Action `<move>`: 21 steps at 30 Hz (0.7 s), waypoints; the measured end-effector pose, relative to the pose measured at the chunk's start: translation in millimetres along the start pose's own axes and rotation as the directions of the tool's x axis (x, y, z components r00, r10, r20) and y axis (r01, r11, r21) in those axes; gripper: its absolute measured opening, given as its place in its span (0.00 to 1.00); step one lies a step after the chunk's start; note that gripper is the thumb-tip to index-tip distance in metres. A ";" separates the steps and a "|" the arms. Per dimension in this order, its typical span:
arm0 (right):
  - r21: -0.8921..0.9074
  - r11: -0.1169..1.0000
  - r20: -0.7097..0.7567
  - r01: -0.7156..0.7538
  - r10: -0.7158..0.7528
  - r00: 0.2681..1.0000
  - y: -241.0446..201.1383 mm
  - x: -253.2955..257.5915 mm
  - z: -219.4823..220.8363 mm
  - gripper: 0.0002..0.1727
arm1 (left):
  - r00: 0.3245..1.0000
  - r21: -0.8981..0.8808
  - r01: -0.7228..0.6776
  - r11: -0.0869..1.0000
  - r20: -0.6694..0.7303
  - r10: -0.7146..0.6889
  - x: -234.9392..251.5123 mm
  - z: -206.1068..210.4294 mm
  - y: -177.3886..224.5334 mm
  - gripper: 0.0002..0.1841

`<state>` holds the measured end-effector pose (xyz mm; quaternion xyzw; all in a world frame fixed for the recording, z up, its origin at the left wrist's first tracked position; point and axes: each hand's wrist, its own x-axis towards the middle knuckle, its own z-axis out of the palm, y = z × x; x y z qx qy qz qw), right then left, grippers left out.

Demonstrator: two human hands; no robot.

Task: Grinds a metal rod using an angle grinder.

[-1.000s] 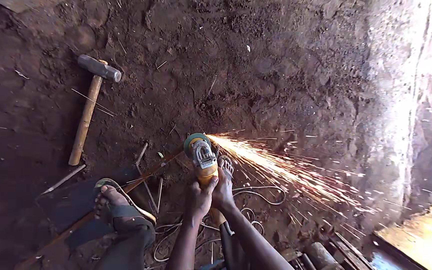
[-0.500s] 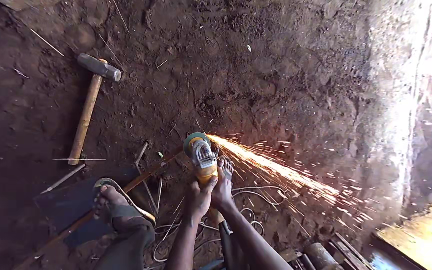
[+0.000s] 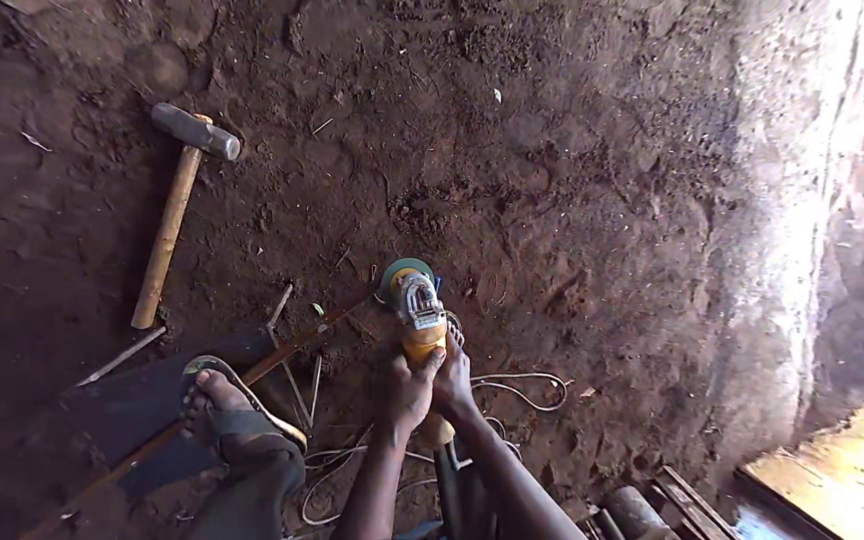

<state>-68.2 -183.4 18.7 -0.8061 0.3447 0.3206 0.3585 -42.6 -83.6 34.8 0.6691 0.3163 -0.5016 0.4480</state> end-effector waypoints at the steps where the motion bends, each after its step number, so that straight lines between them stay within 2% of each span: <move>1: -0.020 1.000 0.035 0.022 -0.022 0.999 1.7 1.9 -5.6 0.36 | 1.000 -0.001 -0.003 1.000 -0.026 0.003 -3.2 4.0 1.6 0.30; 5: -0.070 0.994 0.140 0.079 -0.069 0.988 7.6 -0.5 -14.8 0.36 | 0.993 -0.039 -0.021 0.999 -0.118 0.017 -19.2 13.2 -3.0 0.28; 10: -0.043 0.996 0.137 0.077 -0.071 0.988 7.2 6.6 -6.4 0.37 | 0.993 0.005 0.028 1.000 -0.115 -0.027 -12.1 8.3 -0.5 0.30; 21: -0.054 0.995 0.102 0.082 -0.076 0.992 8.2 5.9 -2.1 0.38 | 0.995 -0.046 -0.006 0.999 -0.098 0.001 -5.4 7.3 -9.1 0.30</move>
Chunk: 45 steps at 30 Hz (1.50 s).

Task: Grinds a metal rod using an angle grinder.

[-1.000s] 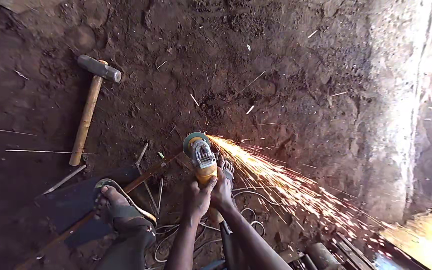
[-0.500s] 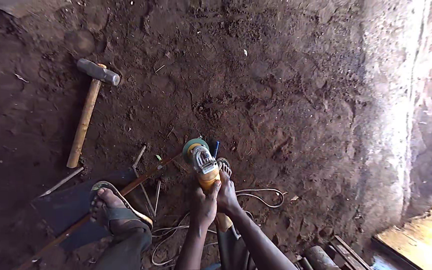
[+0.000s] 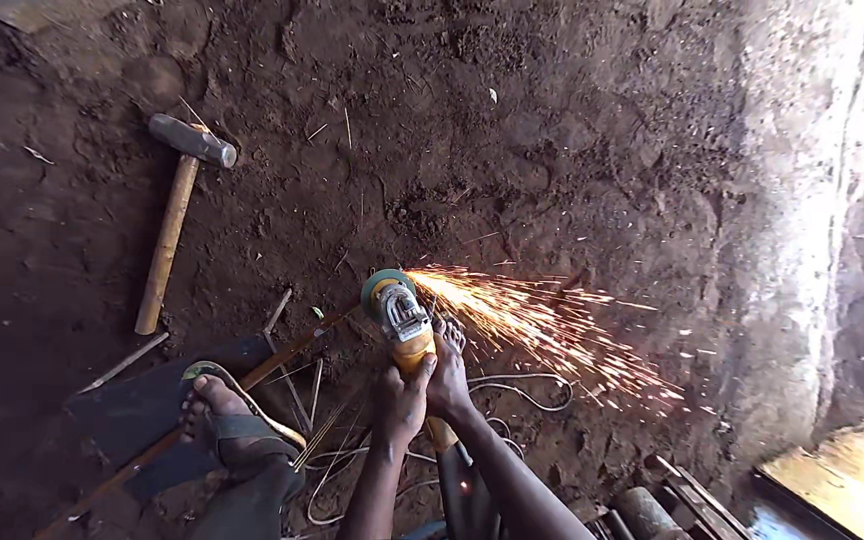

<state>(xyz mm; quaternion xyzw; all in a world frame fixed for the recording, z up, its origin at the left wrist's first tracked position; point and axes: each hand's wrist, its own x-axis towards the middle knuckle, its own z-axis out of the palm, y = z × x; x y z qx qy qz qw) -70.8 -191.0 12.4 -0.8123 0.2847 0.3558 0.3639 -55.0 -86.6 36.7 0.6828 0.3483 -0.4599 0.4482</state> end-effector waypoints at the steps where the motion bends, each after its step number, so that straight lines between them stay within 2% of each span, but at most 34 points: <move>1: 0.000 1.000 -0.007 0.004 -0.004 1.000 -0.3 -0.1 0.7 0.37 | 1.000 -0.010 0.001 1.000 0.003 -0.001 0.7 -0.1 -1.1 0.29; 24: -0.008 1.000 -0.106 0.011 -0.012 0.994 -4.9 -4.8 13.6 0.38 | 0.997 -0.064 -0.017 0.998 0.069 0.022 9.9 -8.8 -11.7 0.28; 45: -0.012 1.000 -0.074 -0.002 0.001 0.997 -7.0 -2.7 12.1 0.37 | 0.996 -0.024 -0.019 1.000 0.085 0.021 12.0 -12.3 -7.2 0.29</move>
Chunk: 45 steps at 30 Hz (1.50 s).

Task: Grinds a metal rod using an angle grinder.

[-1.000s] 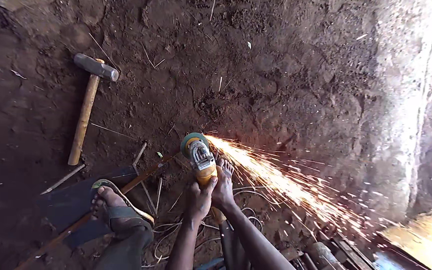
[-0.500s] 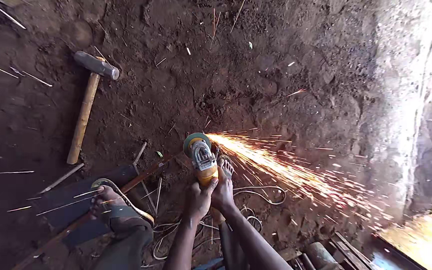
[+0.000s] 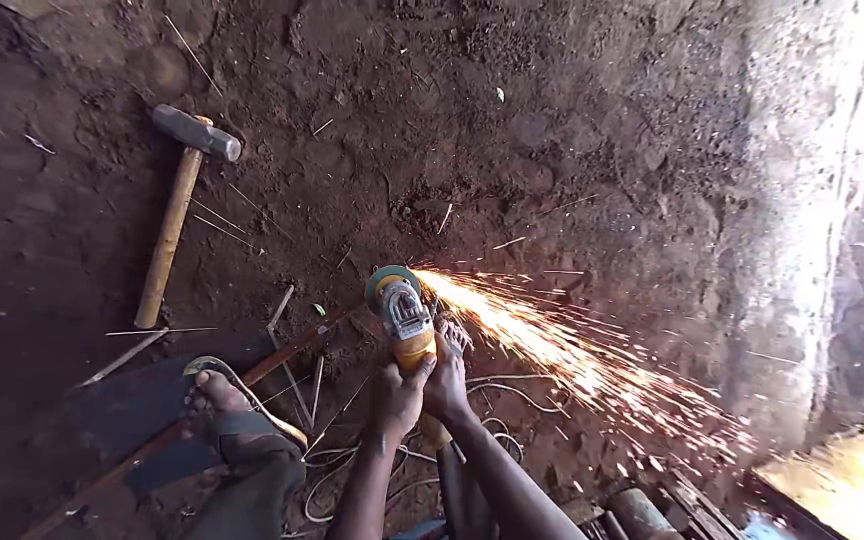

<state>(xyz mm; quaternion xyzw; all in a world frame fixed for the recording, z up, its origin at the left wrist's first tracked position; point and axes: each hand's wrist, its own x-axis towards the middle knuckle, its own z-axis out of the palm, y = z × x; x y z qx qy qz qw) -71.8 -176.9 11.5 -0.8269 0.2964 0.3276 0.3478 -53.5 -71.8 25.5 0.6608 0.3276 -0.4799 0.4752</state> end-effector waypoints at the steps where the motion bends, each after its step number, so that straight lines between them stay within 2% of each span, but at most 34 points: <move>1: 0.000 1.000 0.000 0.003 -0.003 1.000 -0.2 -0.2 -0.2 0.36 | 1.000 -0.007 0.000 1.000 -0.004 -0.001 -0.3 0.2 -0.4 0.29; 4: 0.015 1.000 -0.009 -0.013 0.013 1.000 -2.0 0.3 -0.1 0.36 | 1.000 0.016 0.008 1.000 0.002 -0.008 -0.6 -0.8 3.0 0.29; 8: 0.068 0.995 -0.021 -0.072 0.074 0.997 -3.9 5.7 -11.5 0.33 | 0.999 0.135 0.025 0.990 0.036 -0.030 -0.2 2.4 25.0 0.31; 11: -0.002 1.000 0.083 -0.001 0.001 0.997 -3.6 11.5 -30.9 0.34 | 0.999 0.105 0.008 0.994 -0.044 -0.003 -5.6 15.0 26.1 0.31; 14: -0.064 0.998 0.210 0.019 -0.005 0.978 -6.2 11.9 -38.9 0.36 | 0.991 0.002 -0.002 1.000 -0.131 0.003 -17.1 20.0 23.1 0.27; 20: 0.010 1.000 0.095 -0.003 0.002 0.995 -1.5 10.8 -24.6 0.34 | 0.995 0.066 0.007 0.998 -0.099 -0.001 -12.3 15.7 25.2 0.27; 25: -0.060 0.998 0.209 -0.006 0.019 0.978 -8.8 15.0 -36.1 0.34 | 0.993 0.037 0.009 0.999 -0.121 -0.004 -14.8 17.8 29.0 0.26; 29: -0.038 0.999 0.171 -0.010 0.016 0.985 -6.0 15.9 -35.0 0.35 | 0.994 0.074 0.019 0.997 -0.106 -0.011 -13.1 17.6 31.6 0.28; 32: -0.097 0.995 0.275 -0.007 0.033 0.961 -10.7 18.1 -42.8 0.37 | 0.991 0.013 -0.004 1.000 -0.137 0.006 -13.5 21.2 23.6 0.27; 37: -0.041 0.999 0.161 -0.028 0.034 0.986 -5.9 15.3 -35.3 0.35 | 0.995 0.077 0.020 0.997 -0.096 -0.013 -10.2 19.7 26.1 0.29; 41: -0.122 0.992 0.304 -0.026 0.062 0.951 -16.3 17.4 -43.0 0.35 | 0.989 0.025 0.036 0.999 -0.142 -0.032 -16.3 18.0 25.3 0.28; 45: -0.088 0.996 0.271 -0.028 0.051 0.961 -17.1 18.1 -41.8 0.38 | 0.990 0.072 0.051 0.996 -0.132 -0.041 -17.8 14.1 32.8 0.29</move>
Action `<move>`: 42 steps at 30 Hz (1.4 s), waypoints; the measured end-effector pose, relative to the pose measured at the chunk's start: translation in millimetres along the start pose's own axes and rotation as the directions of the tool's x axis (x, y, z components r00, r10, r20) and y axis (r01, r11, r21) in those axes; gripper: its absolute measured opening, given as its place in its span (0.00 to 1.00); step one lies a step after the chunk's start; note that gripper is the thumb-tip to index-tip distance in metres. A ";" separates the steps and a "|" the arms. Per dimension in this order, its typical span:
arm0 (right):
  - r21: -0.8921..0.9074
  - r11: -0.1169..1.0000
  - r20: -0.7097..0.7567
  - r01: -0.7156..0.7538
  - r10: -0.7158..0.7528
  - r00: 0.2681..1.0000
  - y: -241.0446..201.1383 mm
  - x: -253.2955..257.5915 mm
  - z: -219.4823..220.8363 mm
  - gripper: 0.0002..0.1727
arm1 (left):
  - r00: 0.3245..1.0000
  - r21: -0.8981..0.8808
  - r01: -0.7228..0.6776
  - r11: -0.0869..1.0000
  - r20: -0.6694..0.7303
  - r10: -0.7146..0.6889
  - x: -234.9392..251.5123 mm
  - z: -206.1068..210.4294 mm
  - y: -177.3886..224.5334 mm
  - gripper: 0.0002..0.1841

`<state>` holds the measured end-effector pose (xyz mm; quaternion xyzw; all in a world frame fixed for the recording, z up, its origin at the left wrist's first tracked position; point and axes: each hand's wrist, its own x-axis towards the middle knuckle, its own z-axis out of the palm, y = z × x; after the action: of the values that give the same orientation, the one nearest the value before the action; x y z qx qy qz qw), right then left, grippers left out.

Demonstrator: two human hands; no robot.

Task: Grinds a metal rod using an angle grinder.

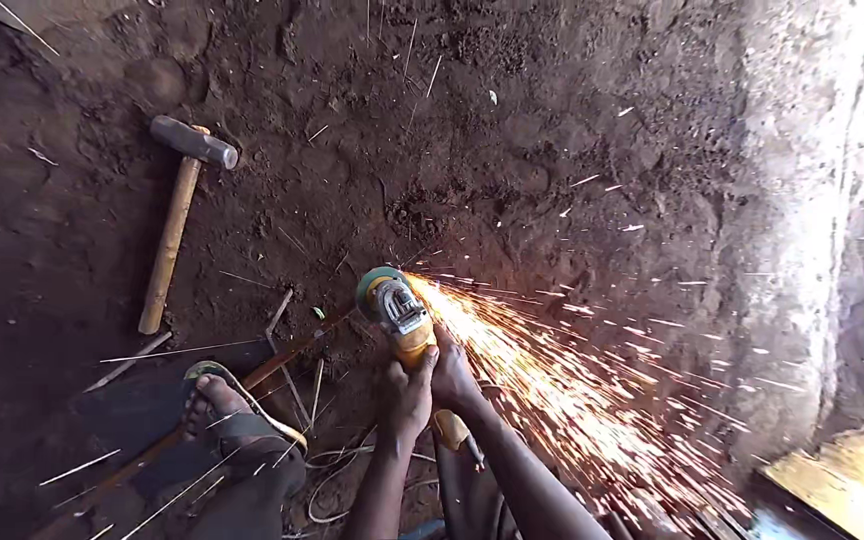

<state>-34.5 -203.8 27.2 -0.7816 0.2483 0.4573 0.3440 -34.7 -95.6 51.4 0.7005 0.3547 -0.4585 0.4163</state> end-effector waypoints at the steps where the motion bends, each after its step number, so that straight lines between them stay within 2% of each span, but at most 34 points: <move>1: 0.021 1.000 -0.003 -0.008 0.008 1.000 -0.2 -0.4 1.1 0.39 | 1.000 0.008 -0.006 1.000 -0.002 0.006 -1.2 -1.3 1.2 0.28; 4: 0.092 0.996 -0.061 -0.001 0.006 0.998 3.8 -7.9 2.4 0.40 | 0.999 0.009 -0.029 1.000 -0.013 0.029 -6.4 2.6 -0.6 0.28; 9: 0.070 0.991 -0.202 0.117 -0.101 0.974 9.3 -14.9 4.4 0.37 | 0.996 -0.197 -0.090 0.976 0.009 0.094 -4.9 11.4 -10.5 0.26; 12: 0.056 0.991 -0.277 0.118 -0.098 0.956 10.5 -11.6 3.9 0.38 | 0.993 -0.140 -0.095 0.986 0.050 0.103 0.0 9.7 -4.5 0.28; 15: 0.078 0.996 -0.223 0.045 -0.026 0.974 12.6 -9.8 -9.7 0.39 | 0.987 -0.069 -0.058 0.996 0.145 0.068 -0.7 6.4 7.3 0.28; 18: 0.151 0.988 -0.139 -0.037 0.058 0.989 19.5 -8.7 -27.6 0.42 | 0.983 -0.122 -0.076 0.990 0.157 0.095 -8.5 -0.1 3.3 0.28; 20: 0.221 0.971 -0.071 -0.090 0.108 0.992 26.3 -8.6 -41.5 0.43 | 0.991 -0.130 -0.123 0.984 0.035 0.129 -10.9 -11.1 -7.7 0.22; 22: 0.310 0.943 -0.003 -0.122 0.129 0.992 30.2 -7.9 -58.5 0.42 | 0.955 0.050 -0.237 0.970 -0.170 0.242 1.4 -28.8 -21.2 0.21; 24: 0.370 0.920 0.067 -0.129 0.112 0.991 26.7 -5.1 -76.8 0.41 | 0.807 0.338 -0.318 0.886 -0.394 0.440 32.7 -45.9 -34.5 0.22; 25: 0.376 0.917 0.103 -0.133 0.101 0.990 22.0 -3.3 -84.8 0.40 | 0.757 0.443 -0.317 0.838 -0.414 0.505 50.2 -55.8 -39.3 0.24; 26: 0.372 0.918 0.137 -0.141 0.095 0.986 16.4 -1.0 -90.9 0.40 | 0.760 0.521 -0.300 0.799 -0.376 0.530 65.9 -65.6 -42.7 0.26; 29: 0.321 0.934 0.218 -0.159 0.091 0.972 3.2 11.3 -102.9 0.38 | 0.871 0.656 -0.297 0.694 -0.112 0.479 100.3 -89.6 -47.6 0.30; 31: 0.297 0.940 0.250 -0.166 0.091 0.964 -2.3 20.2 -109.8 0.35 | 0.873 0.688 -0.368 0.626 0.024 0.487 115.5 -98.4 -57.0 0.28; 33: 0.278 0.943 0.278 -0.184 0.104 0.955 -6.8 27.1 -115.0 0.31 | 0.865 0.688 -0.386 0.614 0.038 0.500 117.7 -100.0 -62.2 0.27; 37: 0.309 0.909 0.348 -0.281 0.167 0.923 -25.1 30.2 -125.6 0.26 | 0.913 0.721 -0.282 0.633 -0.001 0.408 114.0 -99.1 -49.3 0.30; 40: 0.264 0.940 0.314 -0.215 0.127 0.941 -16.8 30.4 -123.7 0.25 | 0.950 0.728 -0.249 0.639 0.056 0.306 115.6 -106.3 -40.1 0.34; 42: 0.242 0.956 0.282 -0.165 0.094 0.955 -6.1 29.5 -119.4 0.28 | 0.965 0.705 -0.233 0.670 0.082 0.250 119.5 -111.4 -33.0 0.38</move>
<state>48.3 -293.4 44.1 -0.6422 0.3091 0.5432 0.4438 14.2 32.6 -43.2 0.8519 0.0598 -0.4925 0.1679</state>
